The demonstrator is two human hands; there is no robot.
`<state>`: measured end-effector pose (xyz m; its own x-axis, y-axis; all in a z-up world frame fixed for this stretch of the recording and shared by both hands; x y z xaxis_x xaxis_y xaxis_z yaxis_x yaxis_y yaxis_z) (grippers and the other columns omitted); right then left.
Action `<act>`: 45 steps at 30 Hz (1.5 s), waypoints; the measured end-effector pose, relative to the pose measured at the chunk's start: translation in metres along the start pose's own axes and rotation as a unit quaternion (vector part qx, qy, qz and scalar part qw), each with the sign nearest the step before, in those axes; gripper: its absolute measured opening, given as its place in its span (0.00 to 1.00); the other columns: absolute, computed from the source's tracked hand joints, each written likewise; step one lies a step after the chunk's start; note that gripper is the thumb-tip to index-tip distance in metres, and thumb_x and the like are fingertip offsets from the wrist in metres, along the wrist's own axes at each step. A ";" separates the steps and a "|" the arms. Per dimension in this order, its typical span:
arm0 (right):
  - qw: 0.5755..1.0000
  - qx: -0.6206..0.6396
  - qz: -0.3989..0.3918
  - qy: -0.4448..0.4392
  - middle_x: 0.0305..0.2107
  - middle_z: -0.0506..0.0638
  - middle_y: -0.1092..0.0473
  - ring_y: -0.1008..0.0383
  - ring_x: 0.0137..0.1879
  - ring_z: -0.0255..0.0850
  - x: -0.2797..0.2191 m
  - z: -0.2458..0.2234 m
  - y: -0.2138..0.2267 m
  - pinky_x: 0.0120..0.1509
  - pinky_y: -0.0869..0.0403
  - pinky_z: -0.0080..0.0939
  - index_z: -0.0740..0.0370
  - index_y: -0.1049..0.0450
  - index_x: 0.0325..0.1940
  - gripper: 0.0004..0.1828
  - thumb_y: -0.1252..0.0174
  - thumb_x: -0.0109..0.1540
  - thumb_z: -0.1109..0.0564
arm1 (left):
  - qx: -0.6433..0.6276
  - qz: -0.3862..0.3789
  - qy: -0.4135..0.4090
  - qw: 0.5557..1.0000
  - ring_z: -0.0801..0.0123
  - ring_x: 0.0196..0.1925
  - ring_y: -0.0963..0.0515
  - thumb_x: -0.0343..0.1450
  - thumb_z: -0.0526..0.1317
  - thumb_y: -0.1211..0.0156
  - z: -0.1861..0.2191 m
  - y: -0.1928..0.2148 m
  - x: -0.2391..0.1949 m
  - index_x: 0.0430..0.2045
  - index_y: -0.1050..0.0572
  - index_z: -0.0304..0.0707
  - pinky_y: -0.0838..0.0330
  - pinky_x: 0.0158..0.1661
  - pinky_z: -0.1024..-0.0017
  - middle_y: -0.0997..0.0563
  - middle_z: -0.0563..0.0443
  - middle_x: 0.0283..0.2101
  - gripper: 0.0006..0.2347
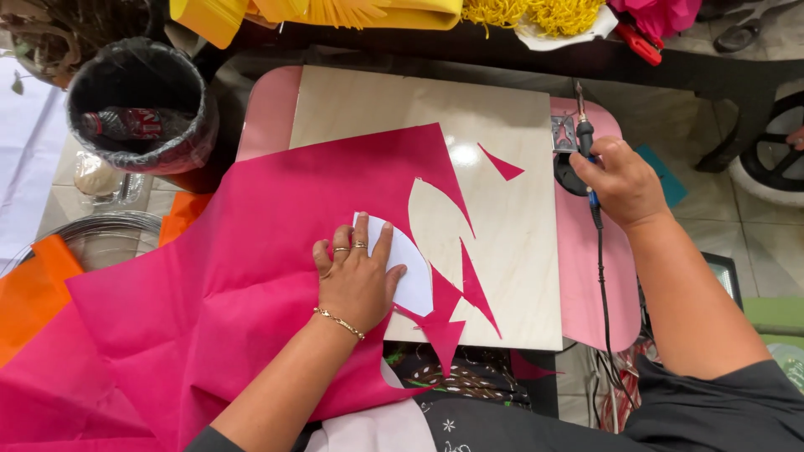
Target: Cutting leaf-shaped patterns from pink fabric using a heat tool and a paper template
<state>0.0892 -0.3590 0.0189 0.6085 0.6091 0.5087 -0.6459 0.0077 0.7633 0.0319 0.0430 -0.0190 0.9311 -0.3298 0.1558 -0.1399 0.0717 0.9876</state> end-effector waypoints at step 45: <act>0.899 0.431 -0.027 -0.074 0.50 0.59 0.34 0.33 0.58 0.55 0.133 -0.232 0.056 0.60 0.33 0.49 0.65 0.31 0.55 0.19 0.45 0.60 0.59 | -0.101 -0.047 0.033 0.993 0.44 0.67 0.60 0.64 0.54 0.44 -0.002 0.024 -0.002 0.56 0.34 0.57 0.64 0.55 0.38 0.54 0.53 0.68 0.24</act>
<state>0.0269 -0.0934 0.0368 0.7242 0.5141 0.4597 -0.0541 -0.6221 0.7811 0.0274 0.0473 0.0040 0.9576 -0.2826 0.0553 0.0127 0.2334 0.9723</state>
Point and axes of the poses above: each hand's wrist, its own x-axis towards the middle knuckle, its own y-axis out of the back of the hand, z = x × y, the point moved 2 cm from there along x, towards the middle knuckle
